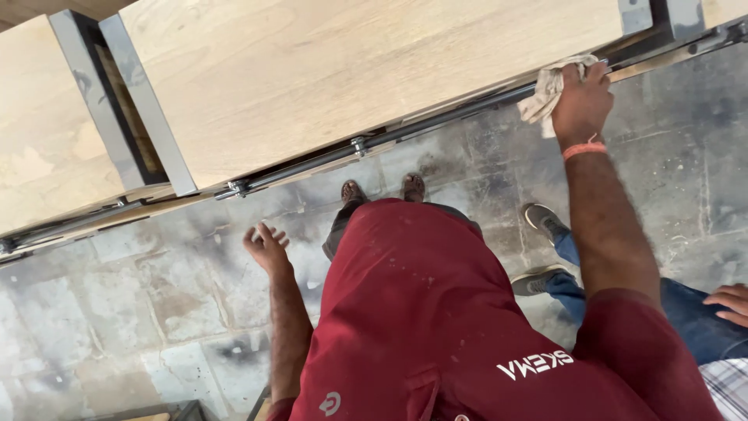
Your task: Wiping down and checking the alignment of cabinet doors and handles in a workshop.
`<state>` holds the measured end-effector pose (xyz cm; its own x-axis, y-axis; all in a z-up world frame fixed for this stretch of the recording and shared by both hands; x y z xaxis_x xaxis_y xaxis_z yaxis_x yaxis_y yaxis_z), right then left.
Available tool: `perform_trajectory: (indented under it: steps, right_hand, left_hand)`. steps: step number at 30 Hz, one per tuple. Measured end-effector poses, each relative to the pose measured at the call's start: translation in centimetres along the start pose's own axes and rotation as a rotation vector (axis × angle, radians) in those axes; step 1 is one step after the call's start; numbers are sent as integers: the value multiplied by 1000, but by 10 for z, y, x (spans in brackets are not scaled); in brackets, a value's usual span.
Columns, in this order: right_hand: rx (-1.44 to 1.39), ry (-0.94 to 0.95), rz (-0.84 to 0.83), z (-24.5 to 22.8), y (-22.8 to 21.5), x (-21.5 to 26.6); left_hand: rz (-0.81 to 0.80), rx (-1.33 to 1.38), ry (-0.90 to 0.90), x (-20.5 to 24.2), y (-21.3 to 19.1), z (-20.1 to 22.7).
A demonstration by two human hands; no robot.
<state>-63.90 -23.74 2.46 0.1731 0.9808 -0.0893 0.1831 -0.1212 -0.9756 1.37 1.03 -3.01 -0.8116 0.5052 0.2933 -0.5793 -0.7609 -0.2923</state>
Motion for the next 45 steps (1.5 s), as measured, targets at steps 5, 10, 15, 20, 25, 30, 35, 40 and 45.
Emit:
perform_trajectory:
  steps: [5, 10, 15, 20, 25, 30, 35, 40, 45]
  right_hand:
    - [-28, -253, 41, -55, 72, 39]
    - [-691, -363, -326, -206, 33, 87]
    - [-278, -776, -166, -210, 21, 83]
    - [-237, -362, -61, -83, 5, 47]
    - [140, -154, 154, 25, 21, 8]
    - [92, -69, 66, 41, 17, -21]
    - [130, 95, 98, 42, 92, -49]
    - [147, 149, 144, -6, 83, -13]
    - [97, 89, 40, 5, 86, 1]
  left_hand:
    - [-13, -27, -226, 21, -18, -56]
    - [-119, -162, -404, 28, -8, -76]
    - [-324, -356, -388, 17, 18, -58]
    - [-337, -307, -315, 24, 30, -42]
    - [-364, -329, -283, 29, 17, -59]
    - [-356, -427, -397, 34, -12, -89]
    - [-333, -415, -453, 28, -9, -94]
    - [-376, -393, -409, 27, 29, -67]
    - [-411, -366, -352, 30, 55, -61]
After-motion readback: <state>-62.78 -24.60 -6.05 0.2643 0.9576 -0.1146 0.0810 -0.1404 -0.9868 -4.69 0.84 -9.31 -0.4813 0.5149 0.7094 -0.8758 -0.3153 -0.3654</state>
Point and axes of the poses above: each hand's wrist, its own x-axis away from the middle knuckle, its own y-axis out of the palm, z = x × y, the point moved 2 cm from there along -x, towards the middle knuckle, and after that the axes turned 4 degrees about z, right-handed, at the moved point
